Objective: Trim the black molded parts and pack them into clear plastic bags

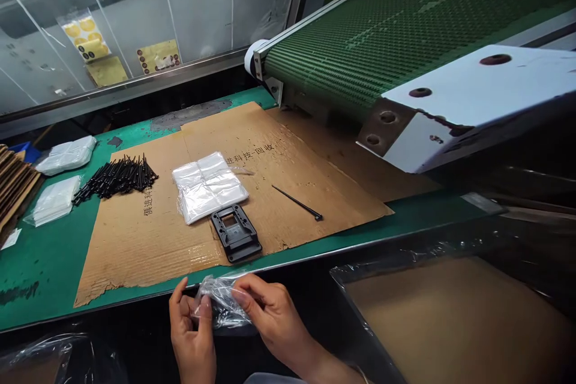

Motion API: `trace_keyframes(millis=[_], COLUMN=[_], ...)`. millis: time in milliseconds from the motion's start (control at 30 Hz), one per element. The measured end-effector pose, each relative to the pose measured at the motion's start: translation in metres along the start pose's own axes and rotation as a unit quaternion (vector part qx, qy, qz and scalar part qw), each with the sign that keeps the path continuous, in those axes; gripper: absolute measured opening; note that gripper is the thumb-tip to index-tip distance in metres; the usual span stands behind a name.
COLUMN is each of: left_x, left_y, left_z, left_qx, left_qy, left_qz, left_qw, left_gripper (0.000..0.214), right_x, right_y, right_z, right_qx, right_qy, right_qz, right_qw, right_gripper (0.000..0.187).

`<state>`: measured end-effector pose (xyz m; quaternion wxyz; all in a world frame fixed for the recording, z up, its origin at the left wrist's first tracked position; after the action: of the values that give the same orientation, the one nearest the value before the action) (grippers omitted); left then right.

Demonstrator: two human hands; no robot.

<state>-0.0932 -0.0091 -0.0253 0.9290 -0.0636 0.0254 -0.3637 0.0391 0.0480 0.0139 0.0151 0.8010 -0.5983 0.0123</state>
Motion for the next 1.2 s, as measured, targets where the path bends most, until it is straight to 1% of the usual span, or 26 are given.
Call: trace_keyframes(millis=[33,67,100,133,167,200,267,300,333,367,400,433,500,533,567,600,633,700,767,800,867,900,967,1033,1100,1200], left_x=[-0.002,-0.002,-0.002,-0.001,-0.001,-0.003,-0.009,-0.014,-0.02,-0.027,-0.035,-0.043,-0.059,-0.065,-0.071,-0.076,-0.08,-0.085,-0.086,-0.085,-0.08,-0.078,-0.073,-0.071,-0.069,-0.066], left_y=[-0.002,-0.003,-0.003,-0.002,-0.002,-0.002,-0.003,-0.004,-0.007,-0.011,-0.015,-0.02,-0.027,-0.028,-0.028,-0.026,-0.023,-0.015,-0.007,-0.004,0.001,0.003,0.006,0.007,0.005,-0.003], left_z=[0.004,0.01,0.015,0.02,0.024,0.027,0.032,0.034,0.036,0.037,0.039,0.04,0.043,0.044,0.045,0.045,0.044,0.038,0.031,0.027,0.022,0.022,0.024,0.028,0.031,0.03], left_qx=[-0.061,-0.106,-0.131,-0.134,-0.125,-0.113,-0.105,-0.111,-0.12,-0.13,-0.139,-0.147,-0.157,-0.159,-0.162,-0.165,-0.169,-0.18,-0.19,-0.191,-0.189,-0.185,-0.175,-0.164,-0.153,-0.139], left_qy=[0.11,0.222,0.32,0.393,0.438,0.459,0.456,0.445,0.431,0.412,0.385,0.352,0.288,0.269,0.262,0.263,0.268,0.278,0.281,0.278,0.267,0.259,0.243,0.224,0.205,0.203], left_qz=[0.028,0.045,0.045,0.028,-0.002,-0.038,-0.098,-0.111,-0.104,-0.072,-0.024,0.037,0.161,0.211,0.245,0.264,0.267,0.249,0.22,0.208,0.185,0.168,0.11,0.026,-0.053,-0.126], left_qw=[0.992,0.968,0.937,0.909,0.89,0.88,0.878,0.882,0.889,0.899,0.912,0.924,0.931,0.926,0.919,0.913,0.91,0.91,0.915,0.918,0.927,0.933,0.948,0.96,0.965,0.961], left_gripper=[0.049,0.051,0.049,0.046,0.044,0.044,0.043,0.04,0.036,0.03,0.023,0.017,0.008,0.008,0.008,0.01,0.011,0.016,0.02,0.021,0.018,0.015,0.016,0.021,0.023,0.025], right_x=[-0.001,-0.002,-0.003,-0.004,-0.005,-0.006,-0.008,-0.01,-0.014,-0.018,-0.024,-0.031,-0.046,-0.053,-0.06,-0.065,-0.068,-0.069,-0.063,-0.057,-0.043,-0.036,-0.024,-0.018,-0.018,-0.022], right_y=[0.001,0.003,0.005,0.007,0.008,0.009,0.008,0.005,0.001,-0.005,-0.013,-0.022,-0.04,-0.046,-0.051,-0.054,-0.055,-0.057,-0.057,-0.056,-0.049,-0.044,-0.031,-0.019,-0.012,-0.009], right_z=[-0.004,-0.008,-0.011,-0.015,-0.019,-0.023,-0.03,-0.033,-0.036,-0.037,-0.038,-0.037,-0.03,-0.025,-0.019,-0.013,-0.008,-0.001,0.0,0.001,0.002,0.002,0.005,0.008,0.011,0.013], right_qx=[0.051,0.09,0.117,0.139,0.163,0.187,0.226,0.233,0.232,0.228,0.227,0.237,0.291,0.32,0.341,0.348,0.345,0.32,0.295,0.256,0.108,0.016,-0.135,-0.19,-0.2,-0.201], right_qy=[-0.034,-0.063,-0.09,-0.118,-0.15,-0.184,-0.243,-0.262,-0.272,-0.273,-0.267,-0.254,-0.207,-0.178,-0.15,-0.126,-0.107,-0.085,-0.074,-0.057,0.002,0.038,0.109,0.157,0.189,0.199], right_qz=[-0.025,-0.051,-0.076,-0.099,-0.116,-0.128,-0.14,-0.139,-0.129,-0.103,-0.056,0.009,0.137,0.169,0.174,0.158,0.135,0.112,0.111,0.096,0.026,-0.021,-0.105,-0.146,-0.14,-0.064], right_qw=[0.998,0.993,0.986,0.978,0.968,0.956,0.933,0.926,0.925,0.929,0.935,0.938,0.924,0.915,0.912,0.915,0.923,0.937,0.946,0.96,0.994,0.999,0.979,0.958,0.951,0.957], right_gripper=[0.038,0.036,0.034,0.032,0.031,0.03,0.03,0.027,0.024,0.023,0.026,0.032,0.042,0.043,0.041,0.039,0.037,0.037,0.038,0.039,0.045,0.049,0.054,0.054,0.052,0.049])
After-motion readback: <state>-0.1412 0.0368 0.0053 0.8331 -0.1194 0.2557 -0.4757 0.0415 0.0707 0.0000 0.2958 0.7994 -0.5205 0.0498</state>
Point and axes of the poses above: each hand's wrist, its own x-axis away from the middle knuckle, its own y-axis out of the palm, z = x × y, the point moved 2 cm from there along -x, towards the middle knuckle, and after that the axes turned 7 degrees about z, right-handed, at the moved point
